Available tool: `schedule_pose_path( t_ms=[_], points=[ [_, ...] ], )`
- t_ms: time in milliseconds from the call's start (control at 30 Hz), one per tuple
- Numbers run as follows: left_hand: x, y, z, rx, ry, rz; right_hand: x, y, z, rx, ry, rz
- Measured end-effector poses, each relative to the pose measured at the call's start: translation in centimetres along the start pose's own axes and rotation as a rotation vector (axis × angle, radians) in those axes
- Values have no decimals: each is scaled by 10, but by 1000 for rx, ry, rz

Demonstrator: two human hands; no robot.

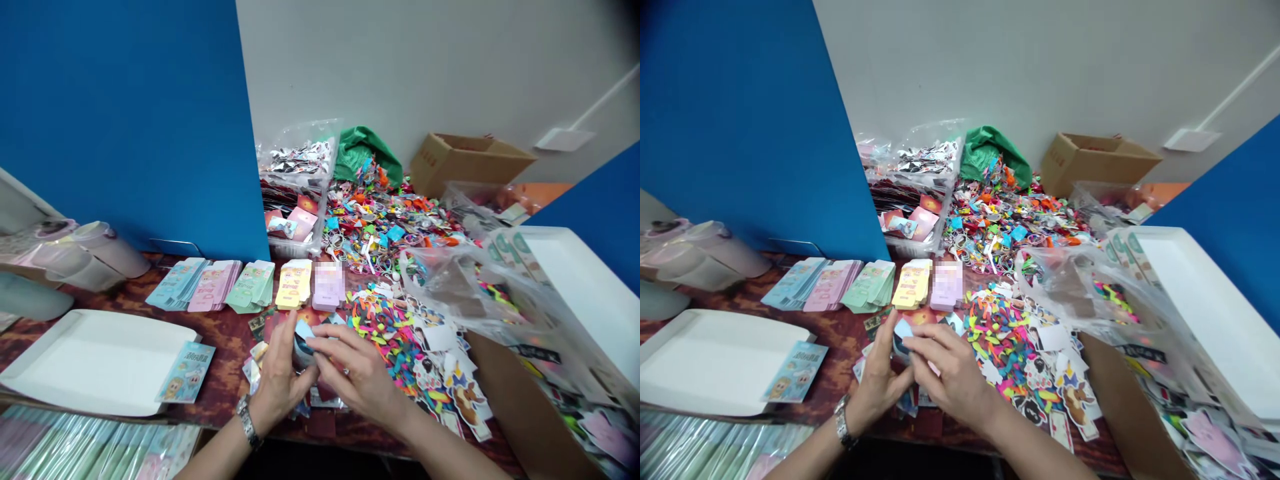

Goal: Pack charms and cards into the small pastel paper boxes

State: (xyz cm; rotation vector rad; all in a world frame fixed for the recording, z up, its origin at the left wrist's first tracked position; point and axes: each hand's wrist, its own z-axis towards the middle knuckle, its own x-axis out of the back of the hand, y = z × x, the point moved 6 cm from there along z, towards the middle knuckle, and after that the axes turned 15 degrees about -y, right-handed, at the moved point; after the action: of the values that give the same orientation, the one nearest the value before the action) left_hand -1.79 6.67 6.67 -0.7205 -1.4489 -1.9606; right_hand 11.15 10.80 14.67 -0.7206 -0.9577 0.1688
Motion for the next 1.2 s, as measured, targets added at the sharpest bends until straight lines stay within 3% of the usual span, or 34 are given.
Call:
schedule_pose_path(
  t_ms=[233, 367, 533, 633, 800, 1033, 1200],
  points=[
    [0, 4, 1, 39, -60, 166, -3, 11, 0, -127, 49, 21],
    [-2, 4, 0, 52, -71, 241, -7, 6, 3, -71, 13, -39],
    [-1, 7, 2, 69, -100, 313, -7, 12, 9, -135, -58, 7],
    [5, 6, 2, 67, -69, 256, 0, 18, 10, -142, -47, -23],
    [16, 5, -1, 22, 38, 212, 8, 10, 9, -3, -80, -197],
    [14, 10, -5, -72, 94, 333, 2, 1, 16, 3, -163, -367],
    [16, 7, -7, -61, 106, 269, 14, -7, 18, 12, -61, -344]
  ],
)
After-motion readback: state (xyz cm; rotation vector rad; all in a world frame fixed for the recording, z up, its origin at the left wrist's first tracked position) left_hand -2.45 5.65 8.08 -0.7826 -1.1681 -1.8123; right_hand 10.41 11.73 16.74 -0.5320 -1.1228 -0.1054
